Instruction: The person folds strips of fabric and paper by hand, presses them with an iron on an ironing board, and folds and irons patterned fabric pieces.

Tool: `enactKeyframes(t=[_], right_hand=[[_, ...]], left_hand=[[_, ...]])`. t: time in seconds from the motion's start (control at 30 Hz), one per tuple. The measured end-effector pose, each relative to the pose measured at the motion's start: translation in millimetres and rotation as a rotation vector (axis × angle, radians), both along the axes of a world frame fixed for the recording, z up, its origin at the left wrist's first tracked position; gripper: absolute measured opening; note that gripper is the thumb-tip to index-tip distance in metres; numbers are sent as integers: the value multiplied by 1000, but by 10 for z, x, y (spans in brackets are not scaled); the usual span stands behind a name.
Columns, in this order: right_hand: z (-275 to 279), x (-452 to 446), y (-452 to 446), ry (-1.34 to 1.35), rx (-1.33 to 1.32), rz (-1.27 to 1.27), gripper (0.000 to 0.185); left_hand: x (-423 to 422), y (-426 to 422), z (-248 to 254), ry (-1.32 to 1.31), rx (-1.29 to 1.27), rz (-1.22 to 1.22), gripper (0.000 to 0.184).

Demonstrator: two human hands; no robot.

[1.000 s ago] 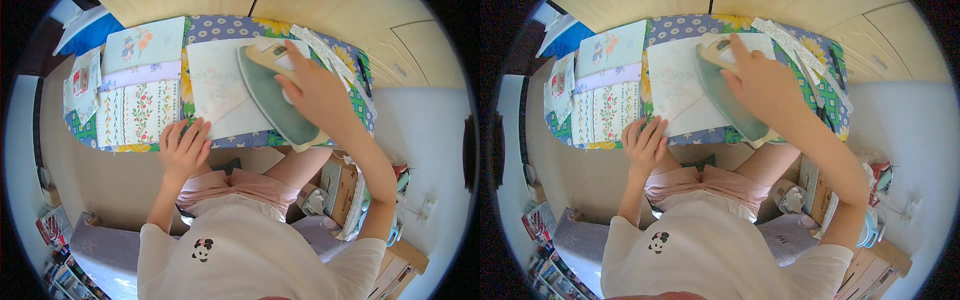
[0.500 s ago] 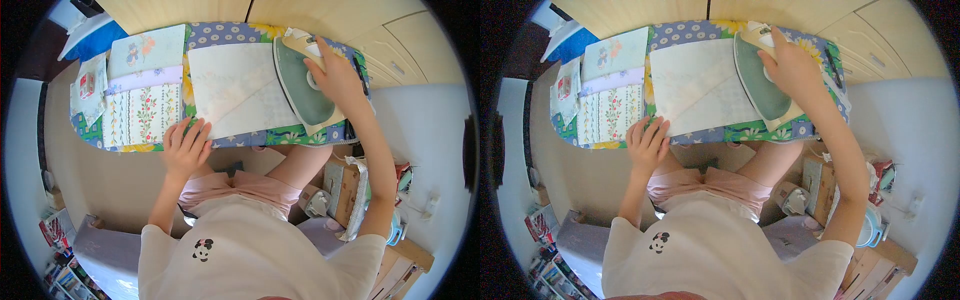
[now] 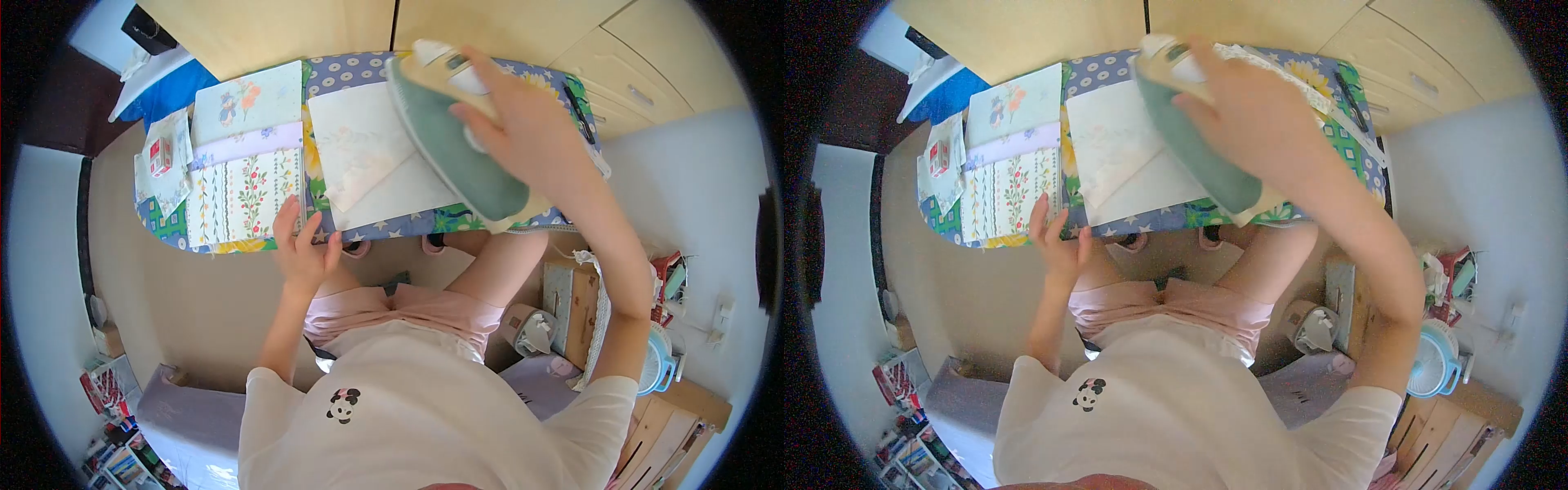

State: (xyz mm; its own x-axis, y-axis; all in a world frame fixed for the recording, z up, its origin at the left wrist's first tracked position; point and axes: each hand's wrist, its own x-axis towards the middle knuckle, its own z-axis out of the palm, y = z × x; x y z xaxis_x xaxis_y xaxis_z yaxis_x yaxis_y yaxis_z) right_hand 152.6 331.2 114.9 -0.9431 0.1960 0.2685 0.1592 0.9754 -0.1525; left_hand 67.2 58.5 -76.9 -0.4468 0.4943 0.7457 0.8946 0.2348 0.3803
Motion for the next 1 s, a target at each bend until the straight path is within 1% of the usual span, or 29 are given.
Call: enactKeyframes(t=[0.03,0.07,0.1,0.13,0.17,0.23,0.27,0.33,0.43,0.6,0.73,0.8,1.0], right_hand=[[-5,-19,-82,4,0,-6,55],[-21,-45,-159,-83,-42,-5,57],[-42,-66,-226,-169,-83,-3,59],[-87,-79,-286,-166,-83,-3,59],[-154,-90,-341,-176,-79,36,59],[-238,-114,-439,-186,-74,83,59],[-266,-125,-485,-187,-67,123,58],[-306,-128,-546,-188,-62,170,57],[-336,-141,-613,-172,-48,214,56],[-308,-182,-677,-178,-49,248,56],[-396,-200,-703,-188,-72,259,56],[-418,-197,-703,-200,-58,187,60],[-429,-179,-521,-177,-31,146,59]], left_hand=[[-9,4,-1,-10,28,-15,45],[-16,9,7,-6,27,-19,45],[-19,17,17,36,-8,-6,40],[-16,18,25,76,-43,9,35],[-15,12,44,78,-43,11,35],[-6,-3,101,58,-154,7,26],[-2,-3,119,58,-156,13,26],[5,5,156,17,-217,12,20],[22,50,260,45,-303,34,23],[9,27,195,74,-281,27,23],[14,38,223,94,-308,28,21],[20,50,204,92,-303,38,21],[23,72,196,99,-300,53,20]])
